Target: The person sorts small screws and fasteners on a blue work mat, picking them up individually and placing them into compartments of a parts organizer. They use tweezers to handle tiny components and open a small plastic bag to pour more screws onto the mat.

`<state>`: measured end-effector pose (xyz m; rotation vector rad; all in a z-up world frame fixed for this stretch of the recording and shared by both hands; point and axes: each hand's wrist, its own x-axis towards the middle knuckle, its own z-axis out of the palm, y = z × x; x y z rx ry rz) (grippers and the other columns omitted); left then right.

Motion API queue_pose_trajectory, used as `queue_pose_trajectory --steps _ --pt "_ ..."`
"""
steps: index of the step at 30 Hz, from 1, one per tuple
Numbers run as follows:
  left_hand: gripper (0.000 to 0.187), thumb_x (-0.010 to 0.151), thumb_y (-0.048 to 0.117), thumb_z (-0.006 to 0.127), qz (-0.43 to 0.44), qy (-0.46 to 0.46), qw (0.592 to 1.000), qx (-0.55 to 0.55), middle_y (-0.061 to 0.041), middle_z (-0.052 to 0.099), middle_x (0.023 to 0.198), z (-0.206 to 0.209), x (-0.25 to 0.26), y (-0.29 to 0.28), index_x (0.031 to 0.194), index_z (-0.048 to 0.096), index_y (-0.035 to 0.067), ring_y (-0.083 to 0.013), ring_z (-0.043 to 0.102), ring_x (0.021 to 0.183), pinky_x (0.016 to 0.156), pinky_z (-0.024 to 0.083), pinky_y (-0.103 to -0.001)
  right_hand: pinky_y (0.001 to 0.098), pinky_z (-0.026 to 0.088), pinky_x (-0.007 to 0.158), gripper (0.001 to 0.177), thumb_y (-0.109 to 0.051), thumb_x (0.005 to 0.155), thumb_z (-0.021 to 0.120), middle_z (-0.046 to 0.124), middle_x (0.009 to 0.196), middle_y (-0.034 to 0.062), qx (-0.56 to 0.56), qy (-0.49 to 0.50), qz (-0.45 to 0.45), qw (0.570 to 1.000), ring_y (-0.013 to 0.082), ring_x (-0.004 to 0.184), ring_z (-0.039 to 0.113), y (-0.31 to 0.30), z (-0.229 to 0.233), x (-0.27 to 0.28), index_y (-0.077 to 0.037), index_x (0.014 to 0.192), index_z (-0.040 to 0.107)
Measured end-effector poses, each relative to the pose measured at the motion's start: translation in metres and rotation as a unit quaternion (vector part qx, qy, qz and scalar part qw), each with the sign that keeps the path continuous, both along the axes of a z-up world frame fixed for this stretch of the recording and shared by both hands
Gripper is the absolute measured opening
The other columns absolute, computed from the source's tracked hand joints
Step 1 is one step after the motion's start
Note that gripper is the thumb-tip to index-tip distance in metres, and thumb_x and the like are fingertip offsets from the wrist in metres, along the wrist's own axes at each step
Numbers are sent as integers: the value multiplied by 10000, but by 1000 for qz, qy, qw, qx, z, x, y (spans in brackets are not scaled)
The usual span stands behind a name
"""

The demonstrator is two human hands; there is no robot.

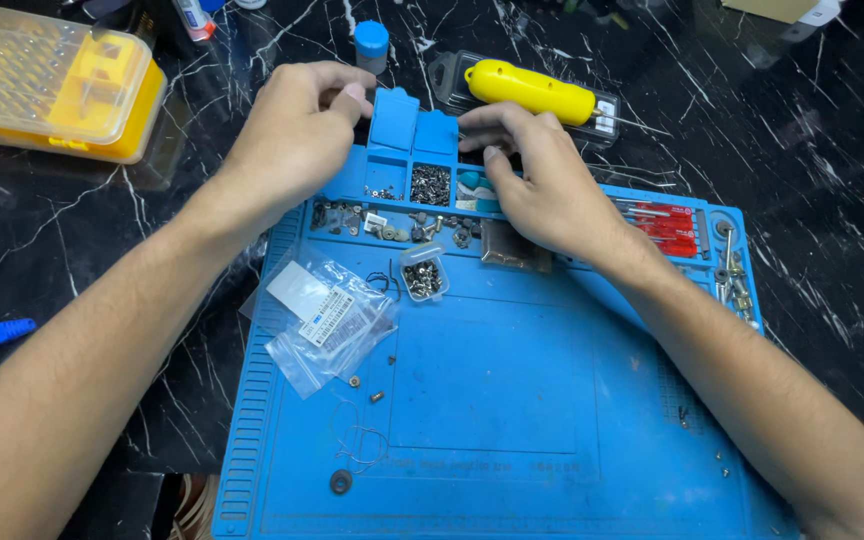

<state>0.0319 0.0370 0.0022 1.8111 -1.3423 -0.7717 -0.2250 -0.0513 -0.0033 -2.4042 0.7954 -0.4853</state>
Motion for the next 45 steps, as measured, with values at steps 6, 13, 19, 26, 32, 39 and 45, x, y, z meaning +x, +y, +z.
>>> queue_pose_trajectory --steps 6,13,19,26,32,39,45 --pt "600 1212 399 441 -63 -118 989 -65 34 893 1338 2 5 20 882 872 144 -250 761 1373 1273 220 -815 349 564 1212 417 -38 1143 486 824 1367 129 96 -15 -25 995 191 1382 765 -7 3 1 -70 1545 593" --pt "318 1147 227 613 -127 -146 975 -108 32 905 1169 12 21 34 1341 850 143 -222 790 1273 1024 569 -501 328 579 1201 465 16 1092 449 800 1388 151 107 -14 -4 994 188 1393 761 -11 7 1 -37 1531 594" --pt "586 962 399 929 -234 -241 936 -108 -111 746 1457 3 17 29 1463 772 139 -354 629 1346 1121 488 -556 384 588 1215 418 -34 1132 489 785 1433 151 88 31 5 996 227 1413 748 -4 18 3 -34 1530 615" --pt "322 1030 318 887 -276 -281 903 -173 -129 831 1274 1 17 14 1251 855 87 -357 758 1210 1010 583 -554 534 445 1053 326 -146 1173 585 784 1412 103 -110 77 14 991 363 1228 569 3 12 -1 -88 1456 737" --pt "264 1206 175 691 -196 -241 913 -266 -204 828 1195 -6 26 4 1267 819 -49 -384 786 1087 917 631 -507 505 413 1049 213 -164 1175 713 795 1274 79 -169 27 83 982 333 1169 606 15 23 10 -97 1369 770" --pt "397 1087 265 779 -214 -185 956 -77 -120 773 1422 8 52 29 1451 771 105 -297 762 1233 1009 620 -468 484 377 948 159 -175 1118 848 803 1199 -41 -215 50 219 951 288 1034 497 16 33 39 -155 1274 822" --pt "652 798 460 1062 -250 -197 941 -116 -67 807 1321 -15 64 17 1348 850 182 -283 752 1177 1034 541 -423 519 371 884 188 -143 1138 853 796 1243 8 -258 64 245 932 336 1077 503 8 32 54 -109 1320 821"
